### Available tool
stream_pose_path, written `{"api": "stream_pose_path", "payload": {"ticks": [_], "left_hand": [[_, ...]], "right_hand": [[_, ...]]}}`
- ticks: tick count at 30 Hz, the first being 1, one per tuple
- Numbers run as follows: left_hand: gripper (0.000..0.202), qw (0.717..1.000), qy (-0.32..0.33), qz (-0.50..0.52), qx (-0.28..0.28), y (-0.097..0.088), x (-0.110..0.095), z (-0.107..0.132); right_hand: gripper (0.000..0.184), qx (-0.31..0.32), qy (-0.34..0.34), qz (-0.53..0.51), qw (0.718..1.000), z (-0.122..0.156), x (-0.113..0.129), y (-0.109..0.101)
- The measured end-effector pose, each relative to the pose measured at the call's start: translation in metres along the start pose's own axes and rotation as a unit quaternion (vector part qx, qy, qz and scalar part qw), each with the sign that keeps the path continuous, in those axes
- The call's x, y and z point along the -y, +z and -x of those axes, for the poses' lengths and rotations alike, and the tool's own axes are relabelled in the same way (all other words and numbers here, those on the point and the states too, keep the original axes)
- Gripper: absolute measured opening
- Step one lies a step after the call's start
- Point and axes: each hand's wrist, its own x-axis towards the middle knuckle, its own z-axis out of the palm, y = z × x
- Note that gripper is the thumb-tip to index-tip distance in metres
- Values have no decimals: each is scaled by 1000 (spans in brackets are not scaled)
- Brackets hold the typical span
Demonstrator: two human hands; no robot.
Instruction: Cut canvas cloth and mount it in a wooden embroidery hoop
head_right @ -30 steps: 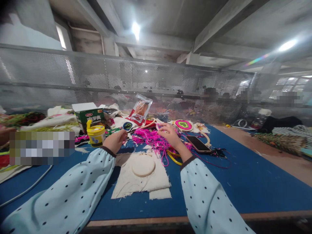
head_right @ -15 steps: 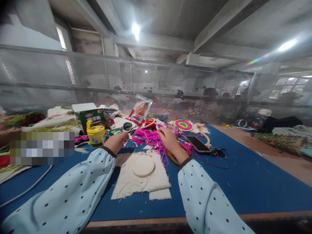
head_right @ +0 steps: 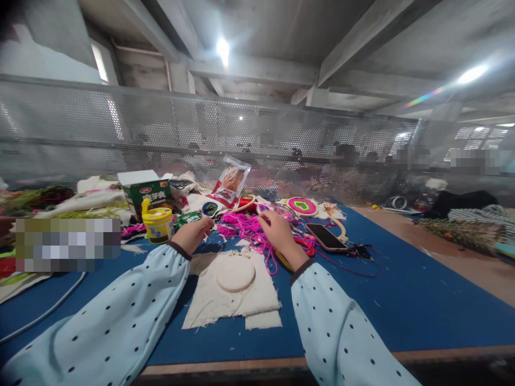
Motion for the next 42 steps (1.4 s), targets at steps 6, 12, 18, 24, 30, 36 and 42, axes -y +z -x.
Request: {"api": "stream_pose_path", "payload": {"ticks": [6, 12, 18, 24, 30, 36, 42], "left_hand": [[23, 1000, 15, 1, -7, -1, 4, 0], [23, 999, 17, -40, -2, 1, 5, -2], [18, 996, 34, -77, -31, -2, 5, -3], [26, 991, 105, -72, -31, 4, 0, -4], [24, 988, 148, -29, -32, 17, -5, -3], [25, 981, 193, -24, -27, 22, -12, 2], [25, 977, 211, -18, -11, 23, -23, 7]], "right_hand": [[18, 9, 7, 16, 1000, 2, -3, 3], [17, 7, -8, 49, 999, 1, 6, 3], [17, 25, -34, 52, 998, 10, 26, 12], [15, 50, -46, 49, 996, 18, 41, 24], [15, 48, -63, 45, 996, 21, 52, 24], [16, 78, -60, 24, 995, 25, 59, 30], [15, 95, -58, 20, 994, 28, 64, 32]]}}
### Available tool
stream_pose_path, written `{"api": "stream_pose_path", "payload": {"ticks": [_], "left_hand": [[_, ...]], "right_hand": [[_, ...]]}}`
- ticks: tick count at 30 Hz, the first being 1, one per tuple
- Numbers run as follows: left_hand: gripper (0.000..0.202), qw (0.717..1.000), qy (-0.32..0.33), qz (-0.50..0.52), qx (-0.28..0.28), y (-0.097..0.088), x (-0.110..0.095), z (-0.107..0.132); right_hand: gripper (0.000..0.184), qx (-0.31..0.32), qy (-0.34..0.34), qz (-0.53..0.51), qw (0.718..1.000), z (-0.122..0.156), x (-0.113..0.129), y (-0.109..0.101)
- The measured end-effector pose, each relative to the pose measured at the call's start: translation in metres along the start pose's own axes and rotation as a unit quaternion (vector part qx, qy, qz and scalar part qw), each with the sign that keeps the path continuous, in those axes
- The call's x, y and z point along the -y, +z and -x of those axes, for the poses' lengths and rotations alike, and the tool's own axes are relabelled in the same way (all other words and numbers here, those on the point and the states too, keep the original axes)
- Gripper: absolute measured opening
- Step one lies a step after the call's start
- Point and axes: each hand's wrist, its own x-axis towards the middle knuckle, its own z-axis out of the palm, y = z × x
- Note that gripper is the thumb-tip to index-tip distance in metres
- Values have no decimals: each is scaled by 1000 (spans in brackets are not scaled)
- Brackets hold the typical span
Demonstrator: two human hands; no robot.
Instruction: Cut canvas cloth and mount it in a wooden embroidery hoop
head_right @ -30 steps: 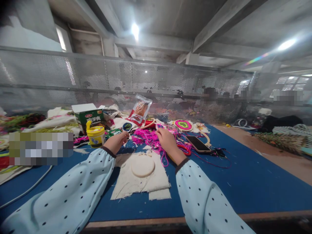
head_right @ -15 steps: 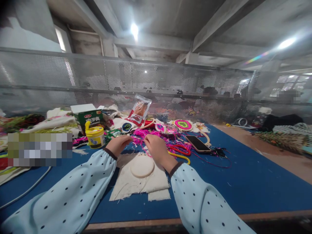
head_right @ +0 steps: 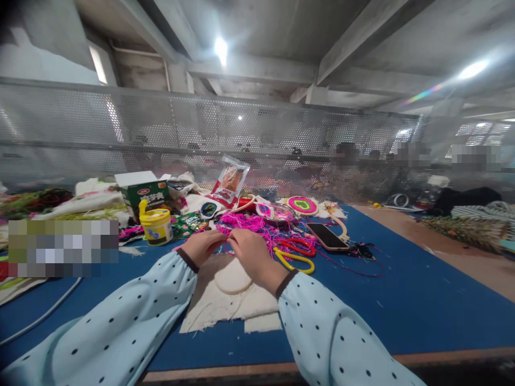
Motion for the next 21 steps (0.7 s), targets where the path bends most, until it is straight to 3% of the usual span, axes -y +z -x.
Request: {"api": "stream_pose_path", "payload": {"ticks": [7, 13, 17, 21], "left_hand": [[22, 998, 3, 61, -16, 1, 1, -2], [26, 996, 12, 93, -9, -11, -8, 0], [34, 997, -14, 76, 0, -9, -9, -2], [29, 996, -54, 69, 8, -2, 0, -4]], "right_hand": [[16, 1, -8, -4, 1000, -2, -3, -1], [17, -2, -8, -6, 1000, -2, -4, -2], [18, 2, -8, -2, 1000, -2, -2, -3], [17, 20, -20, -13, 1000, -1, -2, -3]]}}
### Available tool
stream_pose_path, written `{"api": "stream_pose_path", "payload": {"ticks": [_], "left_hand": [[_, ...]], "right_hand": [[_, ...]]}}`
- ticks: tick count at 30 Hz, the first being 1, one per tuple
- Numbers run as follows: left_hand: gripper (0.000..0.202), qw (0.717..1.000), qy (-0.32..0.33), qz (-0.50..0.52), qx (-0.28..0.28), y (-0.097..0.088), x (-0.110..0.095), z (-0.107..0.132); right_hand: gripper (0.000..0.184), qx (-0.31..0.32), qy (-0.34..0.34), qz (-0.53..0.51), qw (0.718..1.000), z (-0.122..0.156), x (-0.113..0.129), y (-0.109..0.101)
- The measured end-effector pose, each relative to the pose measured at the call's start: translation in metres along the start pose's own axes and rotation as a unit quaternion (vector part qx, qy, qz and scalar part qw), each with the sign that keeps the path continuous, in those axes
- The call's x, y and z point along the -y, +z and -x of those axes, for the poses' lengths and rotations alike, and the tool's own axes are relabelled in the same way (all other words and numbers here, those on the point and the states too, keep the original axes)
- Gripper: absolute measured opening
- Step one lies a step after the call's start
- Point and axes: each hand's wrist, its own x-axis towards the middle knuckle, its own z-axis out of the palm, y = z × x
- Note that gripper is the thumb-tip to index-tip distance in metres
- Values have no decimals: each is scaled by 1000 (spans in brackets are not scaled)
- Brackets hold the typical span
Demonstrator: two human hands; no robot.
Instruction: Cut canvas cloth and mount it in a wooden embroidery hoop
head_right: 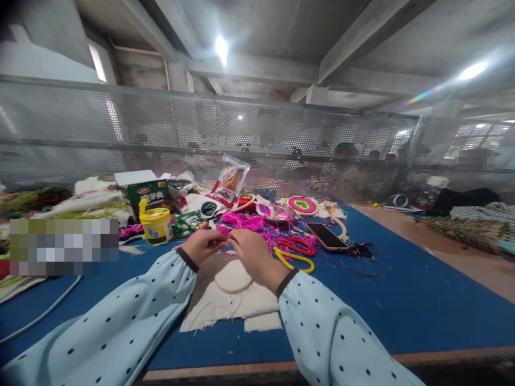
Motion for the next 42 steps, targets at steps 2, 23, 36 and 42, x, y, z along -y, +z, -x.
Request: {"api": "stream_pose_path", "payload": {"ticks": [2, 23, 36, 42], "left_hand": [[27, 1000, -4, 17, 11, 2, 3, -1], [31, 973, -51, 210, 82, -6, 1, -2], [31, 934, -113, 328, 90, -13, -2, -1], [30, 924, -130, 348, 93, -15, -3, -1]], "right_hand": [[16, 16, 5, -6, 1000, 1, -1, 1], [27, -61, 157, 157, 973, -7, -67, -33], [27, -102, 278, 166, 941, 4, -125, -52], [26, -136, 348, 154, 914, 16, -157, -66]]}}
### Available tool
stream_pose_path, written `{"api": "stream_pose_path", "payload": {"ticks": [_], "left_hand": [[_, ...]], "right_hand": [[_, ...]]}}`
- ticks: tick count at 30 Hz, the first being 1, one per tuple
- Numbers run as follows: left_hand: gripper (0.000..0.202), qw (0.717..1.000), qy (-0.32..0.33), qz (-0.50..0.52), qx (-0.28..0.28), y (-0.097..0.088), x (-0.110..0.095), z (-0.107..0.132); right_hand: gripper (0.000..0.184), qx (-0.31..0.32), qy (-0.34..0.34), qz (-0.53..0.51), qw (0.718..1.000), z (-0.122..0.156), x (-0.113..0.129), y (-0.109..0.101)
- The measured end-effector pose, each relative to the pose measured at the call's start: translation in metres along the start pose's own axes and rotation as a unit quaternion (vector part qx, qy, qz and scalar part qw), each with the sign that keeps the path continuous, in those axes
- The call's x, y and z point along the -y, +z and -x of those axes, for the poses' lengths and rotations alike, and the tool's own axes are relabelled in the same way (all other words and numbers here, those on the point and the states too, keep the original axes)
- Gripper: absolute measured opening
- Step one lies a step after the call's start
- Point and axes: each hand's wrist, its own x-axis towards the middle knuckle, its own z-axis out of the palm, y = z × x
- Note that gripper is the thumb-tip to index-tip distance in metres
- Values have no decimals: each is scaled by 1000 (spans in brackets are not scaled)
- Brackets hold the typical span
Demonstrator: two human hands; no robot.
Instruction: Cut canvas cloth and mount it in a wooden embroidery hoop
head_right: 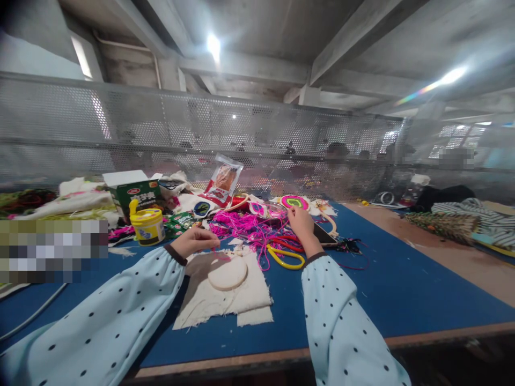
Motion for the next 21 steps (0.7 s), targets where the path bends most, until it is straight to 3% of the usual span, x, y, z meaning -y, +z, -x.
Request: {"api": "stream_pose_path", "payload": {"ticks": [10, 21], "left_hand": [[30, 1000, 2, 13, 6, -1, -1, 0], [32, 1000, -4, 19, 5, -1, -4, 1]], "right_hand": [[25, -57, 108, -4, 992, -12, -53, -12], [32, -60, 142, 11, 988, -13, -58, -13]]}}
